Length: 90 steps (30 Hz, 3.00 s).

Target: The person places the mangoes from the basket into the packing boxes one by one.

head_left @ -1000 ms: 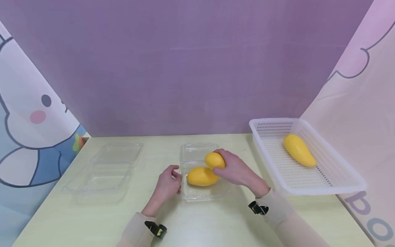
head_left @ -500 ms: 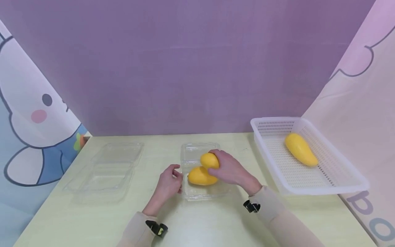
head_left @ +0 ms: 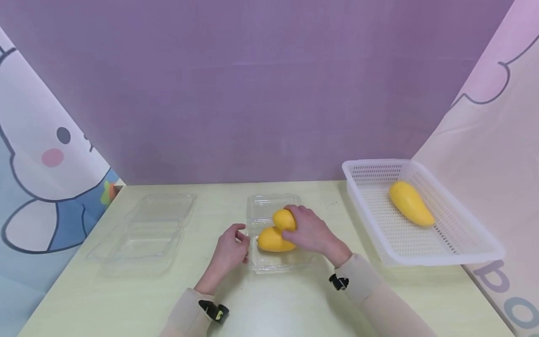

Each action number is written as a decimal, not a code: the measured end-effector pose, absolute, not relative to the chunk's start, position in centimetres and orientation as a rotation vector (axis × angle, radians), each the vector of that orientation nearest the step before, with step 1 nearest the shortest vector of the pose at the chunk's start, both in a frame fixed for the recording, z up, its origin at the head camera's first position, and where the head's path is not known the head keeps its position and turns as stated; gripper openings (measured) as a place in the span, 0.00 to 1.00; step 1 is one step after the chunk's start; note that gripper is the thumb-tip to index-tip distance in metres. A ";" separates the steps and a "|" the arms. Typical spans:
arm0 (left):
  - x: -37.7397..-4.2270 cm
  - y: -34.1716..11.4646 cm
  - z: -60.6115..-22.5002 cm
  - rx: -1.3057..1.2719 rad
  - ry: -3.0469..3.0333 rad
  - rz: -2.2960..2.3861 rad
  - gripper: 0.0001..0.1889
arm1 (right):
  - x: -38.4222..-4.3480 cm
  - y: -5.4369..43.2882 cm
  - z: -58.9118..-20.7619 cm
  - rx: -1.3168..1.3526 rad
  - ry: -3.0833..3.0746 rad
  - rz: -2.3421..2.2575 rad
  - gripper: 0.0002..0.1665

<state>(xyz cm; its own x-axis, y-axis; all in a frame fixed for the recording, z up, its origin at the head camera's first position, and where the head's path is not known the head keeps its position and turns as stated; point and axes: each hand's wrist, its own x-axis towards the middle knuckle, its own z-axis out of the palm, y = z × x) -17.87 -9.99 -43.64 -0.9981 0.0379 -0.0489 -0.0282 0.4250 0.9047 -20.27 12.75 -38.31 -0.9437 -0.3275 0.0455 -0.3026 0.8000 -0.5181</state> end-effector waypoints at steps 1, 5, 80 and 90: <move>-17.9 -10.0 -43.7 0.010 2.600 1.654 0.23 | -20.4 12.7 -38.3 -0.522 2.936 -0.823 0.37; -17.9 -10.0 -43.7 0.012 2.601 1.656 0.23 | -20.6 12.7 -38.2 -0.547 2.926 -0.808 0.37; -17.7 -9.9 -43.6 0.001 2.595 1.654 0.24 | -20.6 13.1 -38.7 -0.578 3.012 -0.693 0.19; -17.9 -9.9 -43.6 0.004 2.594 1.648 0.25 | -22.3 14.9 -38.4 -0.428 3.090 -0.775 0.20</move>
